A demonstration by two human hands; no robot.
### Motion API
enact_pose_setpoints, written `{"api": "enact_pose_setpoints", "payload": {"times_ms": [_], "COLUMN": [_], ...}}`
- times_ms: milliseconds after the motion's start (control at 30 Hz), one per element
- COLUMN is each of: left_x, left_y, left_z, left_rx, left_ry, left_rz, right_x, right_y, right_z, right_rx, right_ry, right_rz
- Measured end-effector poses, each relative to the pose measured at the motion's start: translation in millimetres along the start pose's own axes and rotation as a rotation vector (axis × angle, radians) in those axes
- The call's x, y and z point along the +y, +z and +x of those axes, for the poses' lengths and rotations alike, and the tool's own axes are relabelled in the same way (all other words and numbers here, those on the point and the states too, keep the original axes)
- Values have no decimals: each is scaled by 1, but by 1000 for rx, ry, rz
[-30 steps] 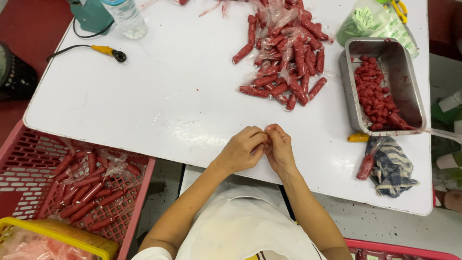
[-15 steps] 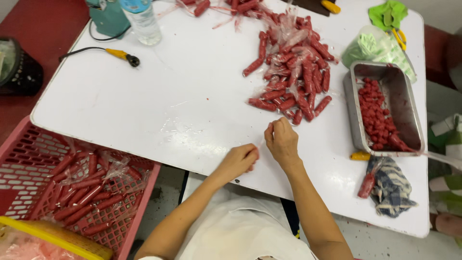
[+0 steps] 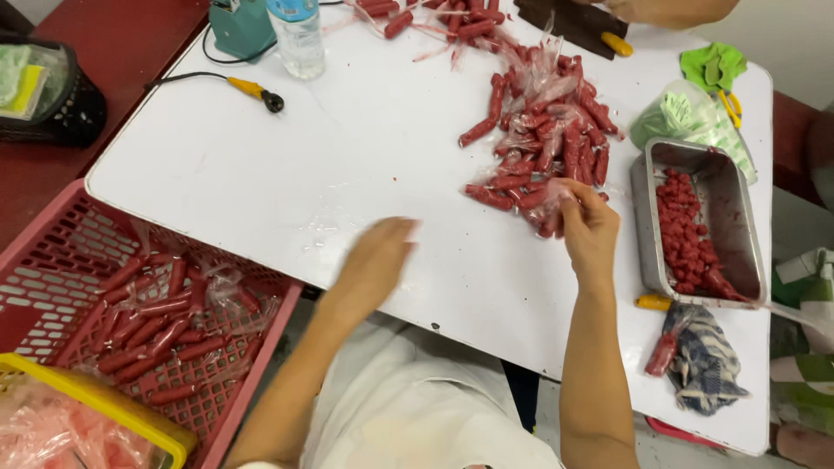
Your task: The person ties individual sausages with thin strings, then places them into a red basket. The person also picks up and handles a yellow tool on the table.
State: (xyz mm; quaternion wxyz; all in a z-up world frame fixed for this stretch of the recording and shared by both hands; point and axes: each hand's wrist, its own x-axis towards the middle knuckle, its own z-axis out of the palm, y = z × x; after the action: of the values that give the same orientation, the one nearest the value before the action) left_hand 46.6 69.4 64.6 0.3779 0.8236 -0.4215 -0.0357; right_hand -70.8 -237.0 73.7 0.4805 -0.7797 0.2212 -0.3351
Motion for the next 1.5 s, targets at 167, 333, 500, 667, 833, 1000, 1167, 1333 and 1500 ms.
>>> {"api": "enact_pose_setpoints", "payload": {"times_ms": [167,333,500,667,833,1000,1167,1333,1500], "left_x": [79,101,82,74,108,124,97,55,25], "left_y": [63,111,102,71,42,60,111,134,122], "left_z": [52,46,28,21,9,0,8,35,36], "left_rx": [25,-353,-446,-423,-469,-657,-735,-663,-304], "left_ry": [171,-211,-427,-294,-182,-409,-583,-570,187], "left_rz": [-509,-1181,-1319,-1210,-1328,-1691,-1765,-1417,340], "right_x": [-47,0,3,-42,-38,-24,0,-19,-40], "right_y": [-12,-18,11,24,1,-20,-27,-19,0], "right_z": [-35,-50,-64,-68,-43,-41,-57,-82,-82], "right_rx": [-57,-61,-230,-285,-263,-171,55,-118,-750], "right_ry": [66,331,578,616,711,778,317,-49,-132], "right_rz": [461,952,1086,1175,1538,1653,1045,144,-795]}}
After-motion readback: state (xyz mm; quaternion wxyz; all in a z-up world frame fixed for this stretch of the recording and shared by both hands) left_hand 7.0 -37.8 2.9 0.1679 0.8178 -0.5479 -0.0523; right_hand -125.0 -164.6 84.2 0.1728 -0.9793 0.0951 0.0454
